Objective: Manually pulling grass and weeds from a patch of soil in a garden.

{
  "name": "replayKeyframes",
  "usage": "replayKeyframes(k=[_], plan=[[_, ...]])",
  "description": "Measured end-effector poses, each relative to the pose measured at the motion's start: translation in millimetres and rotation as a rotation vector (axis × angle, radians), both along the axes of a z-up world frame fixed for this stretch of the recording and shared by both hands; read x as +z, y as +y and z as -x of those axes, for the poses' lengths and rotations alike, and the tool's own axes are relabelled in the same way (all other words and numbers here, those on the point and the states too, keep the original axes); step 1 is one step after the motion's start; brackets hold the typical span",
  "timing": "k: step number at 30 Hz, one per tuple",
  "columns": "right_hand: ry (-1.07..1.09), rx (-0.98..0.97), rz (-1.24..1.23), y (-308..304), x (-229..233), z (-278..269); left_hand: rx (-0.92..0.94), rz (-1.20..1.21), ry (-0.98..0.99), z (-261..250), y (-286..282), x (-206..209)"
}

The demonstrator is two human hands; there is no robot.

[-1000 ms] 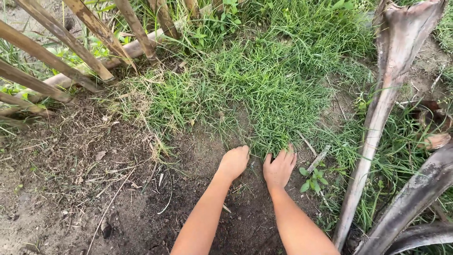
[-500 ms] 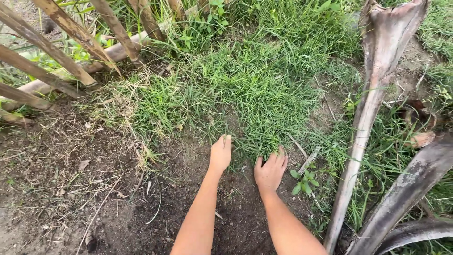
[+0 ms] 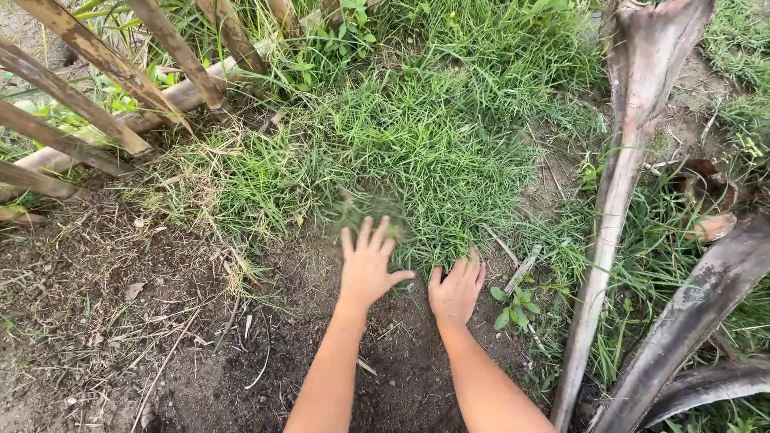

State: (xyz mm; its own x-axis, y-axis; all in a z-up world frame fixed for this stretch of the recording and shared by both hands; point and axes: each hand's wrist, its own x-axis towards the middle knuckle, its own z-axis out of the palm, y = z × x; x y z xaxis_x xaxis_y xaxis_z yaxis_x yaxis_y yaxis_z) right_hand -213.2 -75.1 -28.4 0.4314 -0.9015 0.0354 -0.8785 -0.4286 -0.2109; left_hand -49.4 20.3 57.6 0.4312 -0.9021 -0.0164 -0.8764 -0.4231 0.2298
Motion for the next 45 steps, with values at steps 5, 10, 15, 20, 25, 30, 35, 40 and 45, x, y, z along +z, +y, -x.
replayKeyframes(k=[5,10,15,20,25,30,35,40,45], plan=[[0.010,-0.014,-0.014,0,2,-1,-0.016,0.134,0.025,18,-7,-58],[0.021,0.003,0.060,1,-9,0,0.232,0.256,0.106,56,-28,-65],[-0.085,-0.021,0.017,3,2,-3,0.295,0.155,-0.115,65,-47,-74],[-0.079,-0.006,0.023,1,1,-2,0.215,0.005,-0.035,53,-51,-63],[-0.067,-0.027,0.008,1,1,-3,0.289,0.257,0.000,55,-48,-66],[-0.077,-0.010,0.022,1,-3,-1,0.438,0.342,0.217,54,-48,-57],[-0.071,-0.008,0.013,0,-2,-2,0.559,0.395,0.270,53,-57,-82],[-0.070,-0.012,0.010,1,-2,-2,0.637,0.342,0.365,51,-66,-57],[-0.048,-0.014,-0.028,0,7,-3,0.666,0.349,0.304,52,-73,-62]])
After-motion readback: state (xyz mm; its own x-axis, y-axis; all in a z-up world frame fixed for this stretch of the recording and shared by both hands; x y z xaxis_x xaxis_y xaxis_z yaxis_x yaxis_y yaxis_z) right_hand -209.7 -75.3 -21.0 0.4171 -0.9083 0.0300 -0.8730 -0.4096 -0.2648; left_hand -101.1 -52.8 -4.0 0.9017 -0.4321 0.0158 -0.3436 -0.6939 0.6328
